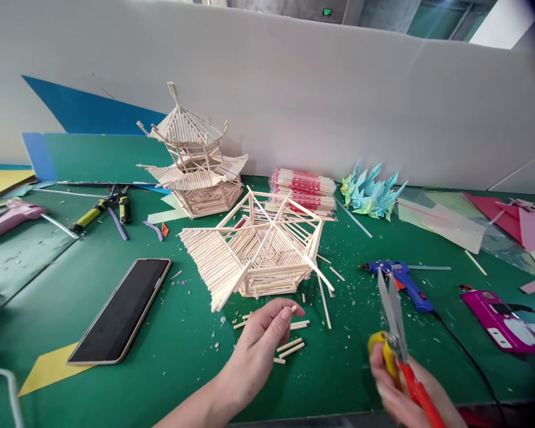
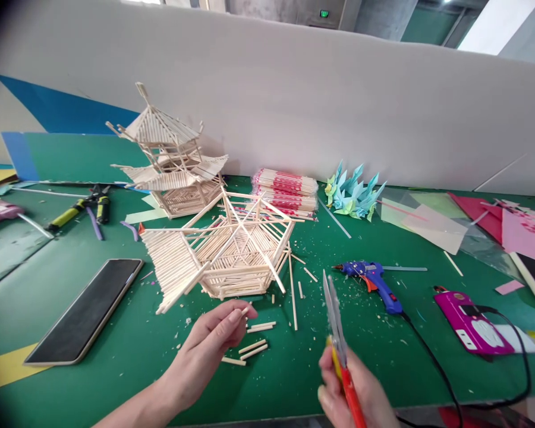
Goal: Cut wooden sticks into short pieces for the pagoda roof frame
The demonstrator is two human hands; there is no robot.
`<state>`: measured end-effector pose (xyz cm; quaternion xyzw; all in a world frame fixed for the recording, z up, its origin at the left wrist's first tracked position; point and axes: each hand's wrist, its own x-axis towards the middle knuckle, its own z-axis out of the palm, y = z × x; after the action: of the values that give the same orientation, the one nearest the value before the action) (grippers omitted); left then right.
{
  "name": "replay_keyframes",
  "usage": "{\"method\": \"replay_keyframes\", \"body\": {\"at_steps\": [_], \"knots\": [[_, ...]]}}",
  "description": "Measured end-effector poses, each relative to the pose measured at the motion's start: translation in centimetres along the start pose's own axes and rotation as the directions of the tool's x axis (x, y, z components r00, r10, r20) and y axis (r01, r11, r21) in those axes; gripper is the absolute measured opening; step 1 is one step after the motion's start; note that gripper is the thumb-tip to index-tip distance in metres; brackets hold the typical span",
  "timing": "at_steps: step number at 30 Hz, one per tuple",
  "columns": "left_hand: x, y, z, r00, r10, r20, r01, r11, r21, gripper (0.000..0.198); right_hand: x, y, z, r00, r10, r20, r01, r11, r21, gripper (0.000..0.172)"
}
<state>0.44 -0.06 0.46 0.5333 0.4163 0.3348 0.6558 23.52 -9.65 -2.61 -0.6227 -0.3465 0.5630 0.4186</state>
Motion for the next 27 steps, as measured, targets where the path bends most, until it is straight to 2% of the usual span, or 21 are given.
{"method": "replay_keyframes", "body": {"at_steps": [2,3,4,6,7,9,11,12,14,16,18,21,23,24,25,26,27], "knots": [[0.0,-0.2,0.1,0.997,-0.074,0.032,0.077,0.991,-0.110,0.027,0.7,0.1,-1.9,0.973,-0.085,-0.215,0.018,0.954,-0.299,0.039],[-0.1,-0.3,0.2,0.994,-0.101,0.038,0.105,0.983,-0.149,0.026,1.1,0.1,-3.0,0.944,-0.161,-0.289,0.001,0.874,-0.485,0.046],[-0.2,-0.4,0.4,0.991,-0.125,0.037,0.130,0.976,-0.176,0.025,1.5,0.1,-3.9,0.915,-0.258,-0.310,-0.024,0.731,-0.682,0.050],[-0.6,-0.6,0.8,0.982,-0.184,0.034,0.186,0.958,-0.217,0.026,2.0,0.0,-5.2,0.869,-0.424,-0.254,-0.041,0.450,-0.892,0.057],[-0.8,-0.7,1.0,0.976,-0.213,0.039,0.216,0.946,-0.242,0.027,2.0,-0.2,-5.4,0.845,-0.489,-0.217,-0.031,0.361,-0.932,0.059],[-1.2,-1.0,1.5,0.962,-0.260,0.079,0.272,0.914,-0.301,0.030,1.9,-1.0,-4.7,0.773,-0.610,-0.177,0.016,0.297,-0.955,0.056],[-1.6,-1.4,2.1,0.948,-0.286,0.138,0.317,0.878,-0.359,0.032,1.4,-1.9,-2.6,0.694,-0.705,-0.148,0.133,0.327,-0.936,0.041],[-1.7,-1.6,2.4,0.941,-0.290,0.172,0.336,0.856,-0.393,0.032,1.1,-2.4,-1.2,0.677,-0.727,-0.116,0.232,0.360,-0.904,0.031],[-1.8,-2.1,3.1,0.924,-0.285,0.255,0.376,0.801,-0.466,0.030,0.7,-2.9,1.7,0.720,-0.689,0.080,0.473,0.403,-0.784,0.024],[-1.9,-2.3,3.6,0.911,-0.271,0.312,0.404,0.742,-0.535,0.027,0.5,-2.9,4.2,0.740,-0.614,0.275,0.625,0.476,-0.619,0.026],[-2.0,-2.3,3.6,0.905,-0.276,0.323,0.419,0.706,-0.570,0.025,0.6,-2.7,5.7,0.733,-0.576,0.361,0.673,0.536,-0.510,0.022],[-2.4,-1.8,2.6,0.901,-0.319,0.294,0.431,0.728,-0.533,0.026,1.2,-2.7,6.3,0.748,-0.561,0.356,0.663,0.599,-0.449,0.012],[-2.9,-1.6,1.2,0.937,-0.299,0.180,0.348,0.851,-0.394,0.028,1.9,-2.9,6.2,0.791,-0.550,0.267,0.606,0.650,-0.458,0.009],[-3.2,-1.6,0.4,0.972,-0.229,0.057,0.236,0.940,-0.248,0.030,2.4,-3.0,6.1,0.810,-0.544,0.218,0.575,0.665,-0.477,0.010],[-3.5,-1.7,-0.5,0.989,-0.128,-0.079,0.124,0.991,-0.051,0.029,2.9,-3.1,6.2,0.821,-0.541,0.181,0.550,0.667,-0.502,0.011],[-3.7,-2.0,-1.2,0.982,0.008,-0.191,0.023,0.987,0.158,0.026,3.3,-3.2,6.3,0.825,-0.540,0.167,0.537,0.657,-0.528,0.013],[-3.9,-2.2,-1.9,0.958,0.150,-0.245,-0.056,0.934,0.353,0.023,3.8,-3.1,6.5,0.822,-0.541,0.179,0.540,0.638,-0.550,0.016]]}}
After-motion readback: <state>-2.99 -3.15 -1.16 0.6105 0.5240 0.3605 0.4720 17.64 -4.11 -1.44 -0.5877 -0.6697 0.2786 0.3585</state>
